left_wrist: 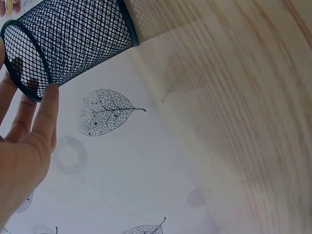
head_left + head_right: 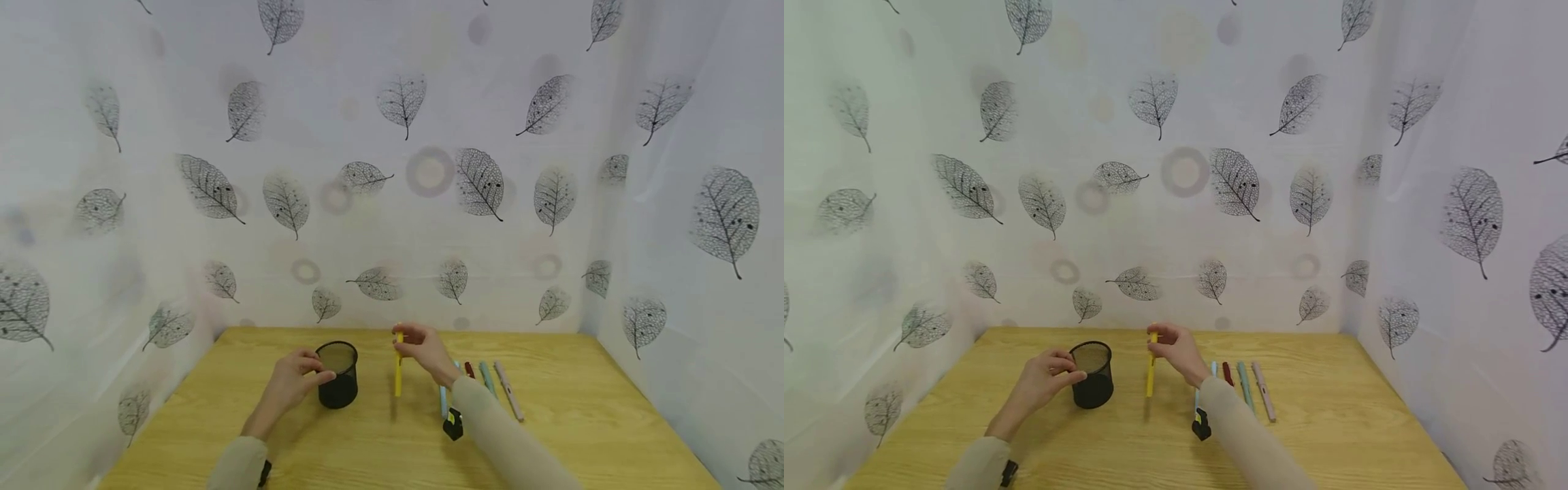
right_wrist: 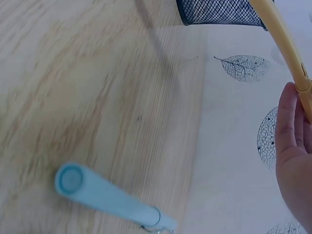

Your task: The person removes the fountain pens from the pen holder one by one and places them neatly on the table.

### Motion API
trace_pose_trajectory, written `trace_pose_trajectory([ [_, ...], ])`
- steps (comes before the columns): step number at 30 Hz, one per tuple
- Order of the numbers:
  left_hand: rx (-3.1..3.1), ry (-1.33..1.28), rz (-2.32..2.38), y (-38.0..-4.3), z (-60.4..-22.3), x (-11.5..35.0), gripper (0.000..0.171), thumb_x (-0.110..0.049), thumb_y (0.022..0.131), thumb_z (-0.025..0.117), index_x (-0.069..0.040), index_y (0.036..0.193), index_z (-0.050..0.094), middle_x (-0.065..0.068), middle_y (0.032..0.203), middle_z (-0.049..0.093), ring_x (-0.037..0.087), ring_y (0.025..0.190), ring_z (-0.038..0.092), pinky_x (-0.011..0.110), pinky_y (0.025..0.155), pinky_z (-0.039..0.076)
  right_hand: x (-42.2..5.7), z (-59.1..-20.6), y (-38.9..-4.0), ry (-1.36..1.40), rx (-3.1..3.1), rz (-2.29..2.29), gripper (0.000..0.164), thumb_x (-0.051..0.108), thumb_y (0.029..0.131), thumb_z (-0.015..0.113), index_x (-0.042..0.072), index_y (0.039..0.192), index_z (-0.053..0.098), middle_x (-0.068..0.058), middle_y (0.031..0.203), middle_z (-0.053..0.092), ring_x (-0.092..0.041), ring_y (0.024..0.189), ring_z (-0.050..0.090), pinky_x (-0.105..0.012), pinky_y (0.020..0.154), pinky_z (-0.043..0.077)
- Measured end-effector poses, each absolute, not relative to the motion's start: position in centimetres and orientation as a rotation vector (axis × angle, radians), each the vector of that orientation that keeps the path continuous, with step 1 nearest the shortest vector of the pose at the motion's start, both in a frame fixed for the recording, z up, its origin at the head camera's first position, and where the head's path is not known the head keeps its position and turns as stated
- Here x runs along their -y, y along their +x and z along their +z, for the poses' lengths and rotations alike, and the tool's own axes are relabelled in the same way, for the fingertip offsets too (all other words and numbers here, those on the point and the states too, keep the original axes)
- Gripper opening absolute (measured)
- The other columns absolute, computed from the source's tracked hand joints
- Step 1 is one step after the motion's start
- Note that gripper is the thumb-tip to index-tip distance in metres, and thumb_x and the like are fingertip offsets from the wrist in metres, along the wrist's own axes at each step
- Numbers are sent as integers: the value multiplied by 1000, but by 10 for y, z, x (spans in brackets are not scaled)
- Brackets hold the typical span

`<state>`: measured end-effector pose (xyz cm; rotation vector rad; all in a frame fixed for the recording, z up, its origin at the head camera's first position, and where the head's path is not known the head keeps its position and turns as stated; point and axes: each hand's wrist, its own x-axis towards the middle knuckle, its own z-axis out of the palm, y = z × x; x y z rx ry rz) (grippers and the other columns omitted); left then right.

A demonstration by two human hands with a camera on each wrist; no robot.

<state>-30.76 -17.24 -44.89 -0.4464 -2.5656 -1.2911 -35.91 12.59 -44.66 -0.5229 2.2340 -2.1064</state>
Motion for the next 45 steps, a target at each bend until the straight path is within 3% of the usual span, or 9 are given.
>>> trace_pose_trajectory([
  [7, 2560, -453, -1278, -308, -449, 172, 16, -27, 80, 82, -17, 73, 71, 3, 100, 61, 25, 101, 65, 47, 89, 55, -144, -449, -359, -525, -2256, -2065, 38, 5, 93, 66, 2, 130, 60, -18, 127, 62, -37, 115, 61, -32, 85, 57],
  [21, 2561, -465, -1243, -309, -450, 172, 16, -28, 79, 82, -18, 72, 71, -1, 97, 60, 22, 98, 65, 44, 88, 56, -183, -454, -358, -490, -2354, -1976, 42, 9, 95, 65, 3, 135, 56, -23, 138, 54, -35, 120, 57, -31, 86, 56],
  [33, 2560, -475, -1267, -310, -449, 172, 18, -28, 79, 82, -16, 72, 72, 1, 96, 60, 20, 97, 60, 41, 90, 56, -212, -454, -362, -420, -2355, -1971, 42, 9, 94, 65, 2, 134, 57, -18, 136, 57, -25, 116, 60, -30, 88, 55],
  [41, 2569, -464, -1269, -311, -451, 174, 16, -27, 79, 82, -17, 72, 72, 0, 98, 60, 20, 98, 60, 42, 91, 56, -234, -456, -363, -457, -2342, -1873, 44, 14, 96, 63, 3, 138, 53, -22, 144, 49, -42, 127, 51, -32, 90, 54],
  [45, 2560, -462, -1274, -311, -450, 174, 16, -27, 79, 82, -17, 72, 72, 1, 98, 60, 21, 98, 61, 44, 90, 56, -246, -454, -364, -490, -2348, -1806, 47, 19, 96, 64, 4, 139, 52, -21, 143, 50, -42, 127, 51, -33, 88, 54],
])
